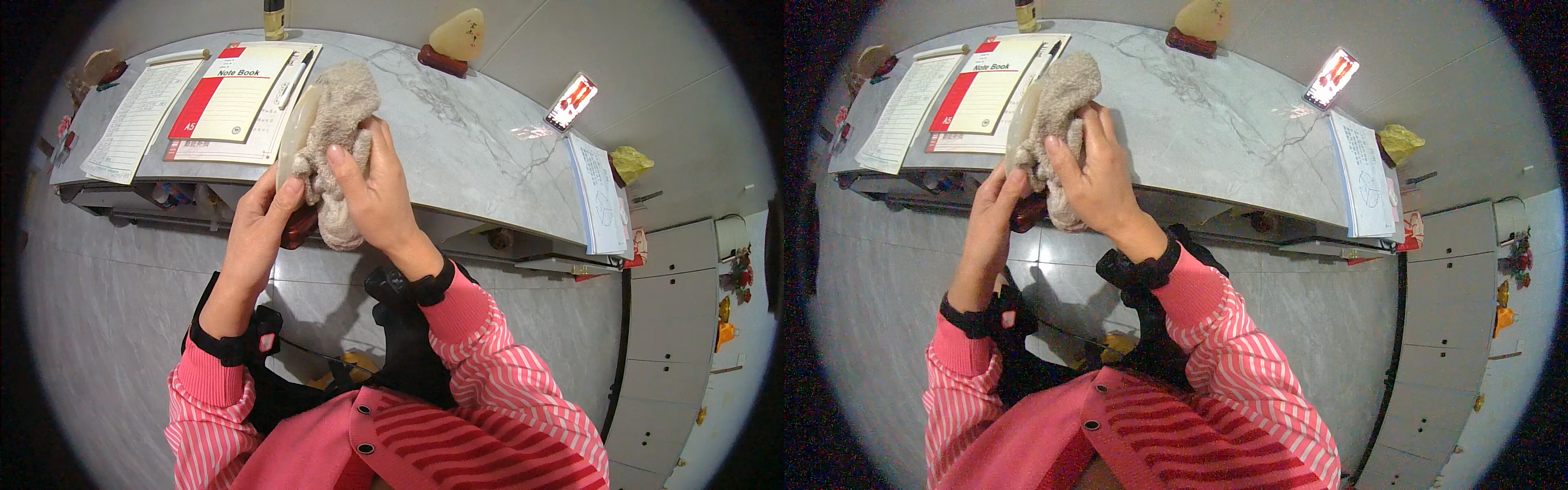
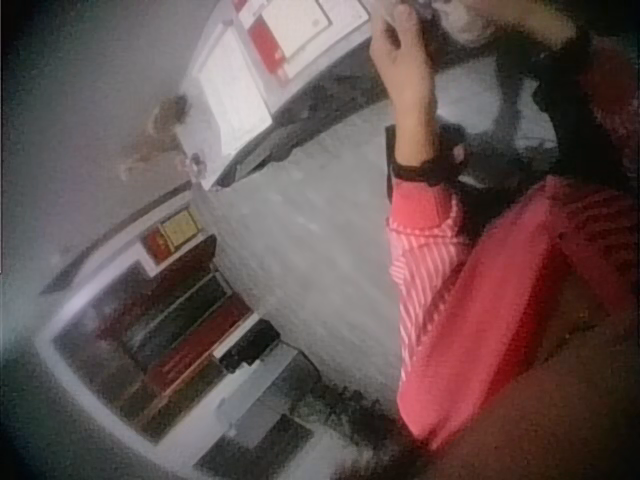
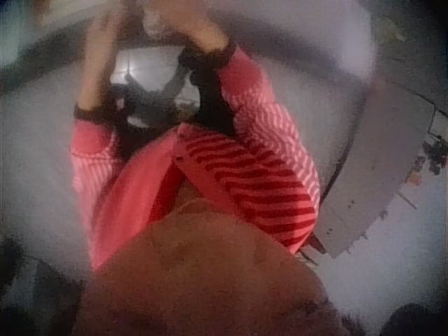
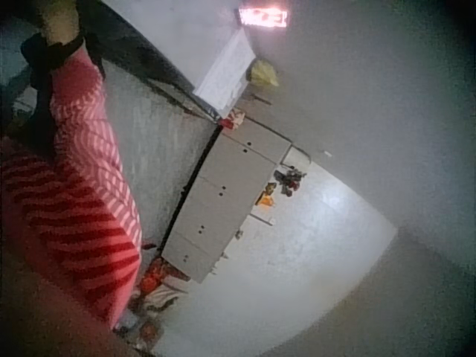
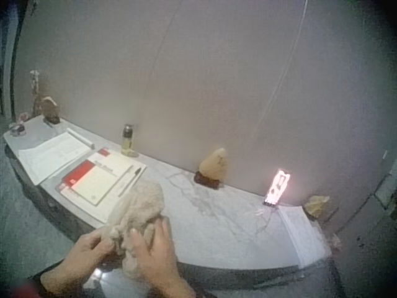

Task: The person sits on the floor and wipes a small decorative stone with a cloth. They hold the stone in the left hand and rub its surface with the cloth in the right hand, rotating the stone to cover different sides. The person briefly touches a phone on the table before resuming wiping.

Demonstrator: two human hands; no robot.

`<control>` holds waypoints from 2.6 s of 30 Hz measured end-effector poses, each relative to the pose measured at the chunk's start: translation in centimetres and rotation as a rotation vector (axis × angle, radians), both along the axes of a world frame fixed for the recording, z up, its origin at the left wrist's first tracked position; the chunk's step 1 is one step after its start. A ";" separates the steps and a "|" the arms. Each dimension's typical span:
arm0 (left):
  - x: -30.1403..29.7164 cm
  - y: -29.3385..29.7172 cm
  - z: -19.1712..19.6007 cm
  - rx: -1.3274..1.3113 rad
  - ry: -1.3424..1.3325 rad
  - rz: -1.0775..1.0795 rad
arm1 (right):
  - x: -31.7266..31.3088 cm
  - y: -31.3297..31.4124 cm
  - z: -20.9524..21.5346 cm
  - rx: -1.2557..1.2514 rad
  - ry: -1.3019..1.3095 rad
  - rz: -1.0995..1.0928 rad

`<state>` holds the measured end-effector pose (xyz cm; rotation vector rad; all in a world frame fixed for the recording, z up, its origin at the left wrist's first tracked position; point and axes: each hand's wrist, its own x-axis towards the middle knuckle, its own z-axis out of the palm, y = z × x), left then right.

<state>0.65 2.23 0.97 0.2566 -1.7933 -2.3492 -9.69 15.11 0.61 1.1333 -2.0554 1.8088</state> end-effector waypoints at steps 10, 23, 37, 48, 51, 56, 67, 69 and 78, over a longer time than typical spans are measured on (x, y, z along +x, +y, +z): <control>0.1 -0.1 -0.3 -0.036 -0.029 0.029 | 0.0 -0.1 0.0 -0.006 0.017 -0.005; 0.1 0.0 -0.2 -0.011 -0.048 0.021 | 0.3 -0.1 0.2 0.037 0.027 -0.045; -0.3 -0.3 -0.7 -0.018 -0.114 0.219 | 1.5 0.0 0.6 0.260 0.232 -0.077; -0.7 -1.7 -1.4 -0.108 -0.039 0.291 | 2.2 0.4 1.2 0.271 0.459 0.045; -0.2 -2.1 -0.9 -0.064 -0.120 0.143 | 1.2 0.5 1.0 0.296 0.447 -0.077; 0.0 -0.3 -0.1 0.039 -0.068 0.111 | 0.4 0.7 0.6 0.224 0.312 -0.186; 0.1 -2.8 -0.7 -0.224 0.054 0.254 | 1.5 0.8 1.5 0.408 0.430 0.005; -0.1 -3.1 -0.8 -0.342 0.116 0.298 | 1.8 0.9 1.6 0.439 0.453 0.060; -0.5 -1.9 -0.3 -0.743 0.359 0.311 | 2.4 0.5 1.2 0.379 0.312 0.002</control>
